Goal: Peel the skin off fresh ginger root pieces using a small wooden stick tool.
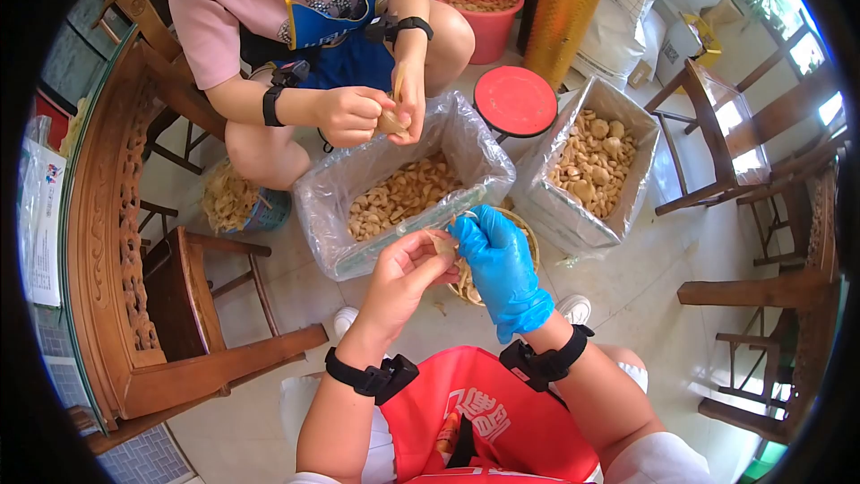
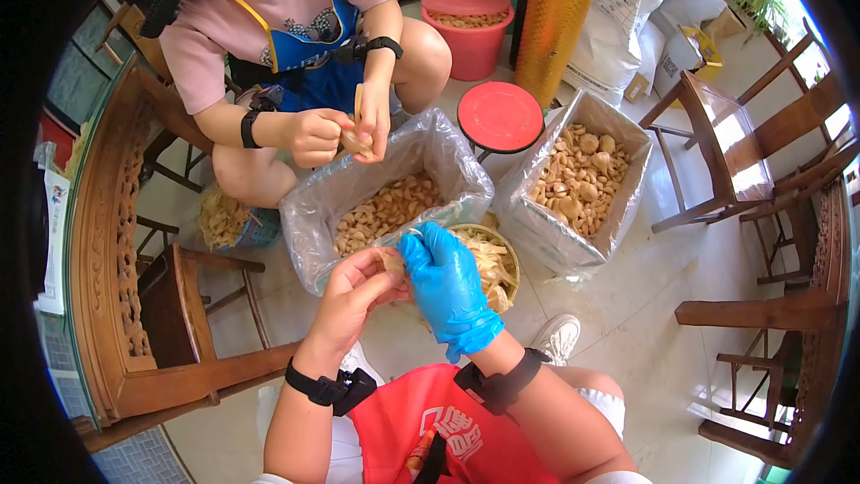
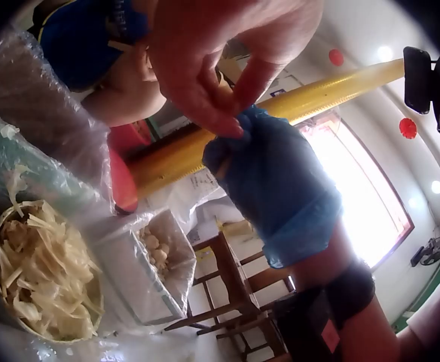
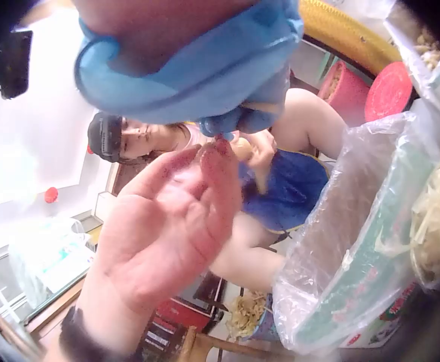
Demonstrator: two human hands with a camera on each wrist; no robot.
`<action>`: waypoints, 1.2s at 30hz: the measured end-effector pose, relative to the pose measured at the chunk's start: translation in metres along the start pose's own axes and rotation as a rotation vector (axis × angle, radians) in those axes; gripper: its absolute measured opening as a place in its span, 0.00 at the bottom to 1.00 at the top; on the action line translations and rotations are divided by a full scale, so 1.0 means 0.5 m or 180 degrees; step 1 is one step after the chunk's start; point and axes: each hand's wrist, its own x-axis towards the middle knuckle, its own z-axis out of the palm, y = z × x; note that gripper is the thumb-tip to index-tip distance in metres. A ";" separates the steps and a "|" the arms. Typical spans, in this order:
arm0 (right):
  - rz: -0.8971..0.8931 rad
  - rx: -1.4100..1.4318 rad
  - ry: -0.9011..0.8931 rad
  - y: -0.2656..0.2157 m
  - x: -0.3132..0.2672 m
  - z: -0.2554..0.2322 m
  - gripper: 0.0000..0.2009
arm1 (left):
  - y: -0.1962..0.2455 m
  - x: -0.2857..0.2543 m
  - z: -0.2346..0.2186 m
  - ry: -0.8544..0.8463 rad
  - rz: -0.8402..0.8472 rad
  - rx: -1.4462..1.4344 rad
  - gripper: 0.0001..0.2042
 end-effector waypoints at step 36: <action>-0.0056 -0.3316 -0.1072 0.035 -0.006 -0.091 0.12 | -0.013 0.002 -0.068 0.1679 -0.0089 0.5012 0.21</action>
